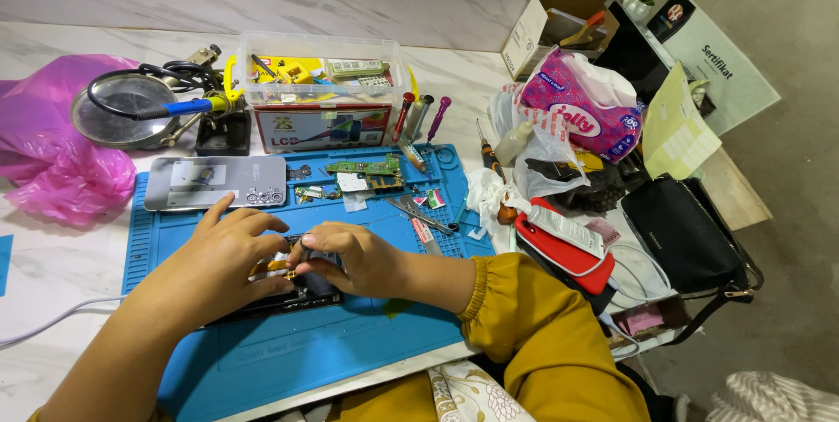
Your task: Repairing a mobile phone by disassembling internal components and using a precision screwdriver on a repair bench.
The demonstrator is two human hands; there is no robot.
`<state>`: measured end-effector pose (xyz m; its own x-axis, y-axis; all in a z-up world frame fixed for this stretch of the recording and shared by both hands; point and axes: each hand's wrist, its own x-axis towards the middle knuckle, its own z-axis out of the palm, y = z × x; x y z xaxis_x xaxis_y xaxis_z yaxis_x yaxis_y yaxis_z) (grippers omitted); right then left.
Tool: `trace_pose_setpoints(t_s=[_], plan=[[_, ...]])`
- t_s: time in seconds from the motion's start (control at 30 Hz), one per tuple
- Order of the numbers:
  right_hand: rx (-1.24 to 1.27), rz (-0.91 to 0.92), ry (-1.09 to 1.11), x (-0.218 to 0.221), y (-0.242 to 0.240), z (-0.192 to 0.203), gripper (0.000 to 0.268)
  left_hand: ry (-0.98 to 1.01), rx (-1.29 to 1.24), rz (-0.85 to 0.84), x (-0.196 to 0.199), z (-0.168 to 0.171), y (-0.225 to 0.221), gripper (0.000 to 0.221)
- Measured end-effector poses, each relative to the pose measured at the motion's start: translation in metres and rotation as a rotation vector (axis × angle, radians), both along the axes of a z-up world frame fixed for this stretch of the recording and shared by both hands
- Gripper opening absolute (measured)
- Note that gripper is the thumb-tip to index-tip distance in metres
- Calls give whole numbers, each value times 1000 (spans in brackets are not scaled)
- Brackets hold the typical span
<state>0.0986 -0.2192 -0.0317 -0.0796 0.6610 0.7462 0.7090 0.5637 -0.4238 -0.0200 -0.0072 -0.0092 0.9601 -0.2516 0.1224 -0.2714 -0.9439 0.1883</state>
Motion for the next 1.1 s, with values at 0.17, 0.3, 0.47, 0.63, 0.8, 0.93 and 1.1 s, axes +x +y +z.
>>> trace_pose_setpoints(t_s=[0.17, 0.3, 0.47, 0.63, 0.8, 0.93, 1.1], plan=[[2, 4, -4, 0, 0, -1, 65, -14, 6, -3, 0, -2, 1, 33], [-34, -20, -84, 0, -3, 4, 71, 16, 12, 12, 0, 2, 0, 30], [-49, 91, -103, -5, -5, 13, 62, -33, 1, -7, 1, -5, 2, 36], [-51, 19, -137, 0, -5, 0, 71, -70, -14, -21, 2, -2, 0, 32], [207, -79, 4, -20, 12, 6, 33, -85, 17, 31, -4, -7, -1, 37], [199, -33, 21, -20, 12, 6, 33, -122, 20, 56, -7, -5, -4, 38], [-17, -134, 358, -27, -2, 58, 18, -89, -27, 31, -7, 9, -9, 33]])
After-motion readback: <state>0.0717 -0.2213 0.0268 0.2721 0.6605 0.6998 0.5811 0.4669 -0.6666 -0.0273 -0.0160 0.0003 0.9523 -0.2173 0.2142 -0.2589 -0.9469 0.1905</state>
